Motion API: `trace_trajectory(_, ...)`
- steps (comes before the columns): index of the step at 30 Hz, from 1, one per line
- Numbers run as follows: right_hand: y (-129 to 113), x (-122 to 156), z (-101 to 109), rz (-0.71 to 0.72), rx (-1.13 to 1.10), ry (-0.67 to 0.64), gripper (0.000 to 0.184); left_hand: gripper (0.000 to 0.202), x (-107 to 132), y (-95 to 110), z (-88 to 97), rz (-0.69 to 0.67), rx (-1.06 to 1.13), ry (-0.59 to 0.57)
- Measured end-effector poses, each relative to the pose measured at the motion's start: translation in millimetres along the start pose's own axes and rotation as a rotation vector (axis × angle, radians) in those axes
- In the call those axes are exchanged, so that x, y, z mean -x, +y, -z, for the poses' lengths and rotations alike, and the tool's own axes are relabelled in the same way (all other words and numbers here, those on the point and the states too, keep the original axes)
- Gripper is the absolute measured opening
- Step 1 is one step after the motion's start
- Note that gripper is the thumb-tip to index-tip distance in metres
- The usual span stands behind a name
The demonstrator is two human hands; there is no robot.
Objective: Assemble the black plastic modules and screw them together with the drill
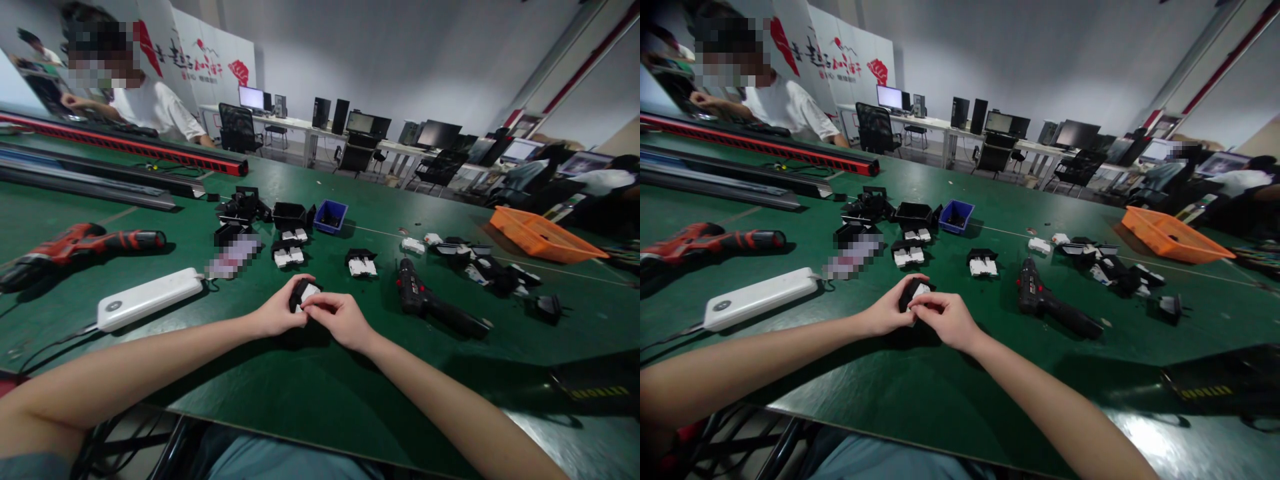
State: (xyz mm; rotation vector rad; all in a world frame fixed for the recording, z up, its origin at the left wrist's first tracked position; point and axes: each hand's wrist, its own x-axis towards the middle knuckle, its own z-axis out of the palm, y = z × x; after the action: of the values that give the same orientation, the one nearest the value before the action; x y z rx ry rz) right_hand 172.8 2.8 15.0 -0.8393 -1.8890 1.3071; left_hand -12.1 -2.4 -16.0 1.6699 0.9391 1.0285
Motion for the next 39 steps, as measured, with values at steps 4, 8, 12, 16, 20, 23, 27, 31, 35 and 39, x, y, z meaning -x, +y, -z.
trace_trajectory(4,-2.4,1.2,1.5,-0.025,0.035,-0.014,0.017,0.072,0.5,-2.2,-0.3,-0.011,-0.029,0.007)
trace_trajectory(8,-3.1,3.9,0.9,-0.047,0.053,-0.009,0.017,0.072,0.5,-5.7,-1.1,-0.036,-0.056,0.013)
trace_trajectory(12,-6.0,5.8,-0.9,-0.094,0.042,-0.002,0.017,0.071,0.7,-6.2,-2.2,-0.04,-0.075,0.021)
trace_trajectory(16,-10.6,6.5,-3.0,-0.103,0.068,0.033,0.016,0.07,0.6,-5.2,-2.2,-0.041,-0.079,0.019)
trace_trajectory(20,-14.2,8.2,-6.4,-0.106,0.073,0.079,0.011,0.071,1.2,-4.6,-2.1,-0.056,-0.099,0.026)
trace_trajectory(23,-13.1,10.4,-8.7,-0.092,0.056,0.161,0.019,0.072,2.1,-2.8,-2.8,-0.061,-0.103,0.017)
trace_trajectory(27,-3.1,11.2,-10.4,-0.131,0.027,0.21,0.031,0.072,3.0,0.6,-3.9,-0.056,-0.097,0.005)
trace_trajectory(31,8.0,8.9,-12.0,-0.203,-0.098,0.145,0.035,0.07,3.2,2.6,-4.0,-0.05,-0.086,0.003)
trace_trajectory(35,2.0,8.8,5.7,-0.161,0.022,0.088,0.031,0.062,2.9,8.0,-2.1,0.006,-0.058,0.011)
trace_trajectory(39,-15.4,22.7,69.2,-0.014,0.671,0.061,0.015,0.056,2.1,15.6,0.8,0.104,0.016,0.04)
